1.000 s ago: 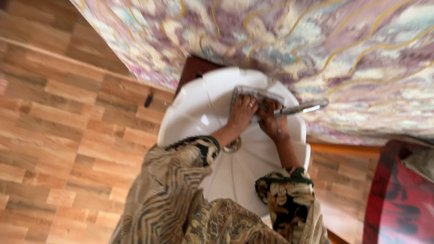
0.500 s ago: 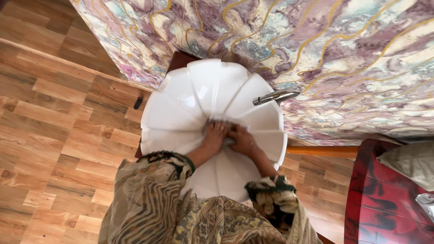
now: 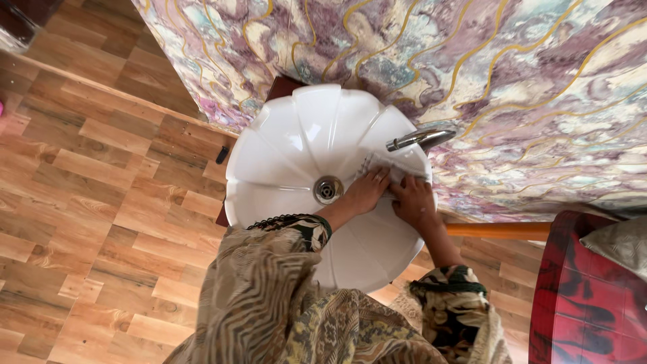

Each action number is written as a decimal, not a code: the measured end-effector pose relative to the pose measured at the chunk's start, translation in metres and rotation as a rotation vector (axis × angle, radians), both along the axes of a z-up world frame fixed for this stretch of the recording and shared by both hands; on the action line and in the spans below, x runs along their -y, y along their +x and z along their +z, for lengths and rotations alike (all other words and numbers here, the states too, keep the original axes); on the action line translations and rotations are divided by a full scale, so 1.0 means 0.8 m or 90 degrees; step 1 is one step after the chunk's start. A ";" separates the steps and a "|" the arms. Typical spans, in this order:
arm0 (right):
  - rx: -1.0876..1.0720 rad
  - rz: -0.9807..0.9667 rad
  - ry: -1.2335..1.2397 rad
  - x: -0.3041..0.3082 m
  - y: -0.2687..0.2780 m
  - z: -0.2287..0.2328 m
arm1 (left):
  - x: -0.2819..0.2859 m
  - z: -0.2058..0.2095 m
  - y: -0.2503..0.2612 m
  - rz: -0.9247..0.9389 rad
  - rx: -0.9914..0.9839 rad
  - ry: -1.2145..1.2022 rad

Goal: The person wipes the inside and rim of a white pedestal sink with a cloth.

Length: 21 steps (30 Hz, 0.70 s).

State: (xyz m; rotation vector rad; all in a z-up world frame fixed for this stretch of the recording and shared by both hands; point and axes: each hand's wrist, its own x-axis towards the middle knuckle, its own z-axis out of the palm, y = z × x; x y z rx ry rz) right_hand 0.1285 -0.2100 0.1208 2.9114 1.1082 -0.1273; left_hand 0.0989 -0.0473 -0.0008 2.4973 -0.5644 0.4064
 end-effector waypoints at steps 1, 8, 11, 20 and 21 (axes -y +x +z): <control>0.016 -0.002 -0.028 -0.003 -0.002 -0.012 | 0.003 -0.014 0.010 0.013 0.035 0.008; -0.127 -0.041 0.023 -0.007 -0.095 -0.057 | -0.030 -0.053 -0.064 -0.183 -0.170 0.043; -0.272 -0.032 -0.045 -0.019 -0.145 -0.051 | -0.046 -0.031 -0.134 -0.210 -0.213 0.038; -0.505 0.216 -0.067 -0.058 -0.188 -0.075 | -0.080 0.016 -0.262 -0.076 -0.668 0.129; -0.443 0.178 -0.087 -0.073 -0.187 -0.080 | -0.087 -0.003 -0.251 -0.050 -0.489 0.230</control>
